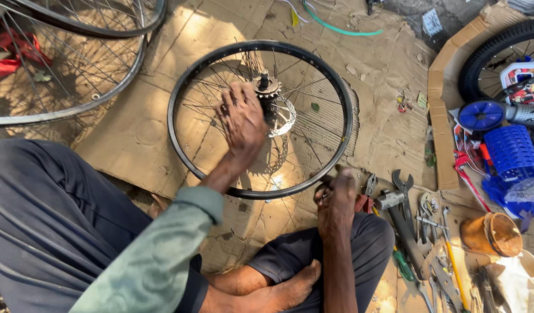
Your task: The person sits on the ground and adjusts the spokes of a bicycle wheel using a spoke wrench. They rotate the wheel and tighten individual spokes to true the rim.
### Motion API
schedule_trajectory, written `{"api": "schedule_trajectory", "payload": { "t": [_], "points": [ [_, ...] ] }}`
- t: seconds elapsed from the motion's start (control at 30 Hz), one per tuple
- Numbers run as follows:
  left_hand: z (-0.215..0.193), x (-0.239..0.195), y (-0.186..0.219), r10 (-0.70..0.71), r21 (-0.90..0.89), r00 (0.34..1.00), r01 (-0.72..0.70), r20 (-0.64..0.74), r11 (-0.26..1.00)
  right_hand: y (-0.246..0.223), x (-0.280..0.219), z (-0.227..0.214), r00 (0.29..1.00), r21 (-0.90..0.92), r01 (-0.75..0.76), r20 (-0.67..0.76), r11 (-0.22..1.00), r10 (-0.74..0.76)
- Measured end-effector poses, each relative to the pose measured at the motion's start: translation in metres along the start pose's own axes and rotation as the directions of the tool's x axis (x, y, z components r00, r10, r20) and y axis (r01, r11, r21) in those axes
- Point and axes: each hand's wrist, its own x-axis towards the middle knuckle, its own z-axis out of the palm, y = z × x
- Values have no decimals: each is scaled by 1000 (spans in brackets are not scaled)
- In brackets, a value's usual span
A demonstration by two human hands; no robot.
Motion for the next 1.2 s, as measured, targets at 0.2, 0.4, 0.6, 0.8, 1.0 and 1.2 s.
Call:
{"api": "schedule_trajectory", "payload": {
  "t": [0.2, 0.4, 0.6, 0.8, 1.0, 1.2],
  "points": [
    [25, 42, -52, 217, -266, 890, -114, 402, 957, -3, 1, 20, 992, -166, -107, 41, 980, 115],
    [8, 40, -58, 316, -286, 823, -196, 471, 938, -25, 37, 16, 998, -107, 16, -60, 994, -23],
    [24, 33, -68, 288, -354, 805, -104, 518, 929, -39, 43, 28, 994, -7, 17, -107, 1000, -18],
    [36, 30, -71, 375, -392, 819, -202, 434, 897, -26, 44, 27, 981, -195, 52, -171, 979, -86],
    [-6, 27, -3, 42, -339, 714, 280, 699, 898, -4, 34, 35, 988, -139, -7, -151, 990, -14],
    [-70, 25, 6, -173, -120, 130, 990, 976, 68, -19, 43, 66, 967, 187, 186, -208, 965, -146]
  ]
}}
